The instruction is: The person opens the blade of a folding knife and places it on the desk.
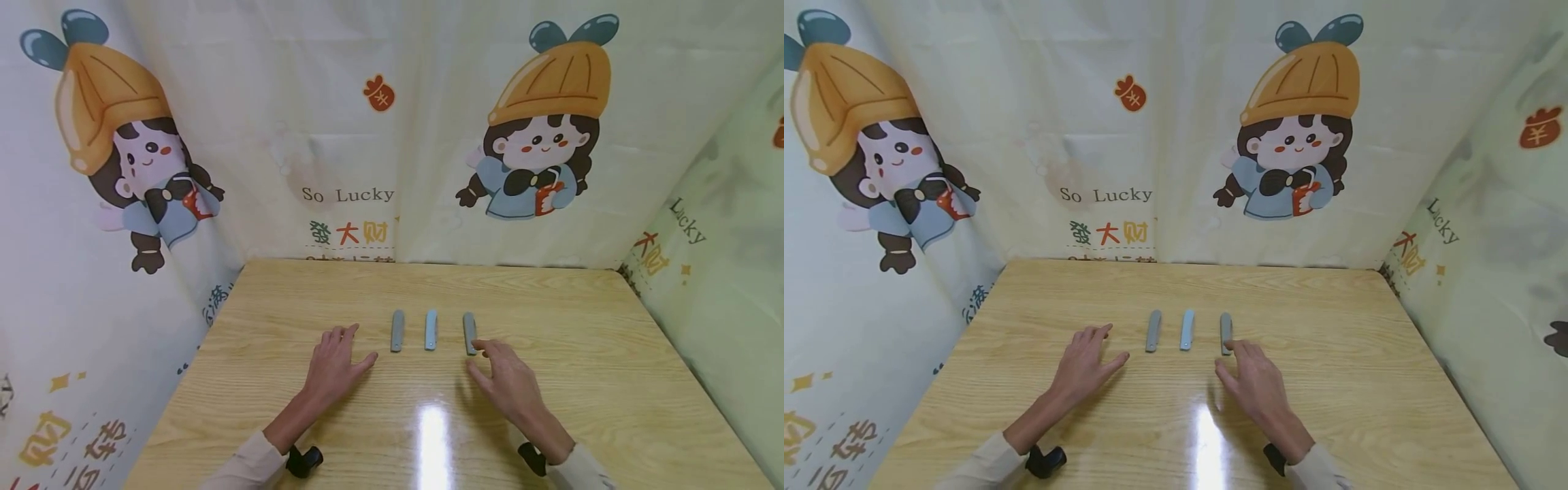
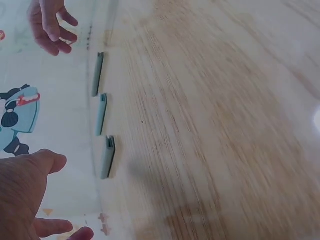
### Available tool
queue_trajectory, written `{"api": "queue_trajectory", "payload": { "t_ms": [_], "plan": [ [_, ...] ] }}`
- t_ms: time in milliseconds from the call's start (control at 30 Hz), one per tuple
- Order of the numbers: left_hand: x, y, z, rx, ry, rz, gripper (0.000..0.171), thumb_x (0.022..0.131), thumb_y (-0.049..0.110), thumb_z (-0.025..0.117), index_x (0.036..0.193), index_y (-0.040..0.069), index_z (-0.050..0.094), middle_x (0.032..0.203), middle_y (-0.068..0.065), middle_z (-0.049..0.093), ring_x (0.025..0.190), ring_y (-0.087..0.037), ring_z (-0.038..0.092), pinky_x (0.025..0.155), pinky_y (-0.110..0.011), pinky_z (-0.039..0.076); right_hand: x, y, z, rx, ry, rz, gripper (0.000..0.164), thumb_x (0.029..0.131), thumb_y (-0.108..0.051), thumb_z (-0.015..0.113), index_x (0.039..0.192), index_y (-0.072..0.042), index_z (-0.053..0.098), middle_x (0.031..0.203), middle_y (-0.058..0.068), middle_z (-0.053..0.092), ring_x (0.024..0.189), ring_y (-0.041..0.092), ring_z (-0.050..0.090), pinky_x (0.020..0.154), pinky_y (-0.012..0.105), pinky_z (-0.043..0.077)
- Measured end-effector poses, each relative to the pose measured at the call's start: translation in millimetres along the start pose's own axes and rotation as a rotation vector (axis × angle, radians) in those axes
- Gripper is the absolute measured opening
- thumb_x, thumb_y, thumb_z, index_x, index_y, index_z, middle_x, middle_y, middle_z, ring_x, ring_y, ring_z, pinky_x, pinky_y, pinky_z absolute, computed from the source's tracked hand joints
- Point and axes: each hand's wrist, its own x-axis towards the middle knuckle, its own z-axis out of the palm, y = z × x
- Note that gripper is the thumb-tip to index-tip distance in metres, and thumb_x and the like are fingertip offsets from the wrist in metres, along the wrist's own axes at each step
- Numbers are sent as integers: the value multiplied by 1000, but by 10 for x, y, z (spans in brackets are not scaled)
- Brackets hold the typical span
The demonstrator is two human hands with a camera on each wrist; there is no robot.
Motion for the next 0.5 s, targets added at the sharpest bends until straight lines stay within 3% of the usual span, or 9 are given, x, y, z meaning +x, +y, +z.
{"api": "queue_trajectory", "payload": {
  "t_ms": [333, 500],
  "plan": [
    [79, 20, 67, 0, -14, 4, 69, 90, 41, 77, 137, -6, 57, 112, -20, 59, 97, -35, 57, 78, -50, 51, 10, -101, 146, 18, -12, -43, 33, 92, -21, 76, 120, -6, 68, 112, 11, 68, 97, 28, 67, 67, 45, 56],
    [138, 46, 109, -59, -34, -44, 67, 90, 42, 76, 136, -4, 58, 103, -12, 60, 91, -30, 58, 77, -50, 50, 7, -157, 196, 5, -23, -72, 32, 92, -23, 75, 119, -6, 68, 111, 9, 67, 98, 26, 65, 68, 43, 56]
  ]
}}
